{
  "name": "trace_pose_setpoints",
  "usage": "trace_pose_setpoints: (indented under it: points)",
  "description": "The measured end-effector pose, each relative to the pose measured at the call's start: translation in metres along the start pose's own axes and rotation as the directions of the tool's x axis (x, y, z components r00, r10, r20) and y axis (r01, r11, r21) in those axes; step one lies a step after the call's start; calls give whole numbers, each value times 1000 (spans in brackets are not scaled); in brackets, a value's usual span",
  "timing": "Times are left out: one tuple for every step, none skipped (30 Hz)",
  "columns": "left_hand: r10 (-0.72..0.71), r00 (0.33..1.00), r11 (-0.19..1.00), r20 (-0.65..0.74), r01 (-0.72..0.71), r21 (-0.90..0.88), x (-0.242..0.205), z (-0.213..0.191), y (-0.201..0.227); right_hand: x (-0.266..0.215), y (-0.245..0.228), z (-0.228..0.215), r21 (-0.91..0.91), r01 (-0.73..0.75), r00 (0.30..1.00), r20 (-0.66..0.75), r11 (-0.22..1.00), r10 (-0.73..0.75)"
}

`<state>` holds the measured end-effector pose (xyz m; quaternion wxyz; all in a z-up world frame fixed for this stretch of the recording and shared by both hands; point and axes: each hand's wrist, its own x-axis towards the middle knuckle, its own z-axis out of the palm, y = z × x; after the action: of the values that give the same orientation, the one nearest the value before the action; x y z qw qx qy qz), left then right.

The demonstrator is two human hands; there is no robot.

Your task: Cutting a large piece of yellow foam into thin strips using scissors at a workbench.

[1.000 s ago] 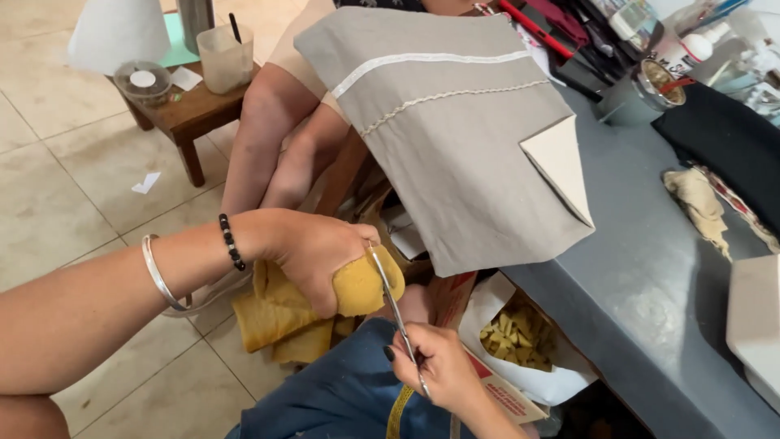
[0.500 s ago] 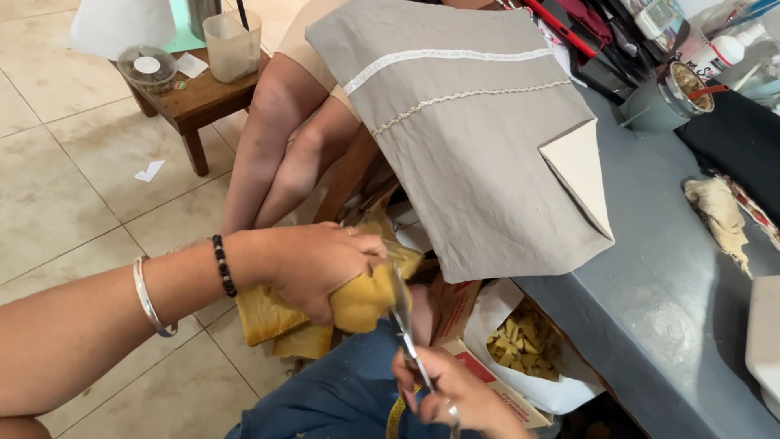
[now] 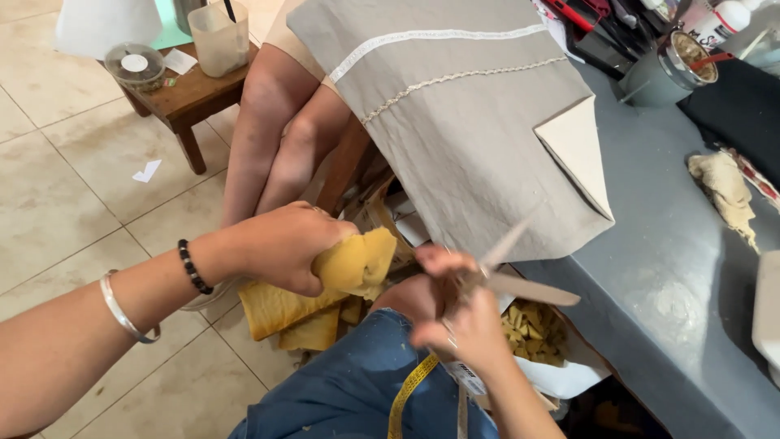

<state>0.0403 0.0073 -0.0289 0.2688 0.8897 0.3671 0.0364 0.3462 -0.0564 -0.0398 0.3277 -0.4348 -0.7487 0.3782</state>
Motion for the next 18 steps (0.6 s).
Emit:
trace_pose_setpoints:
  points:
    - [9,1000,999,-27,-10,-30,1,0,3,18,1,13,136,77,997,-34,988,-73]
    - [16,998,998,-57,-19,-64,3,1,6,37,3,26,267,155,987,-72,951,-141]
    - [14,998,998,-57,-17,-64,1,-1,10,40,4,35,268,156,987,-70,951,-142]
    - [12,997,999,-81,-15,-36,0,-3,14,44,5,44,204,117,991,-90,972,-101]
    - [11,994,1000,-106,-12,-7,0,-5,17,49,7,53,140,77,992,-112,987,-61]
    - [6,995,1000,-101,-8,-14,1,2,10,53,6,55,144,70,993,-107,987,-55]
    - [-14,990,996,-137,27,89,4,8,2,57,5,57,194,55,991,-130,980,-30]
    - [-29,985,980,-169,61,187,6,16,-5,59,5,60,243,36,988,-152,969,2]
    - [-32,987,982,-160,61,178,8,23,-10,61,11,62,248,23,989,-148,968,15]
    - [-14,965,962,-260,83,259,9,31,-15,62,16,64,212,24,988,-151,977,8]
    - [14,934,935,-356,114,336,11,40,-20,62,22,66,175,25,988,-154,984,2]
    - [8,937,937,-349,114,329,16,46,-27,63,24,67,180,15,989,-149,984,12]
    - [89,895,891,-437,125,436,20,52,-35,64,26,69,160,20,988,-154,987,5]
    - [178,838,831,-516,153,535,25,58,-42,66,27,69,136,32,988,-157,990,-10]
    - [172,839,833,-516,156,531,29,60,-47,64,33,72,138,28,989,-151,990,-6]
    - [221,805,810,-551,163,563,32,62,-51,63,38,74,140,1,987,-157,990,21]
    - [270,768,786,-581,173,594,36,64,-55,61,43,75,142,-25,986,-162,990,49]
    - [267,770,787,-579,173,592,39,66,-60,59,45,78,145,-29,986,-160,989,52]
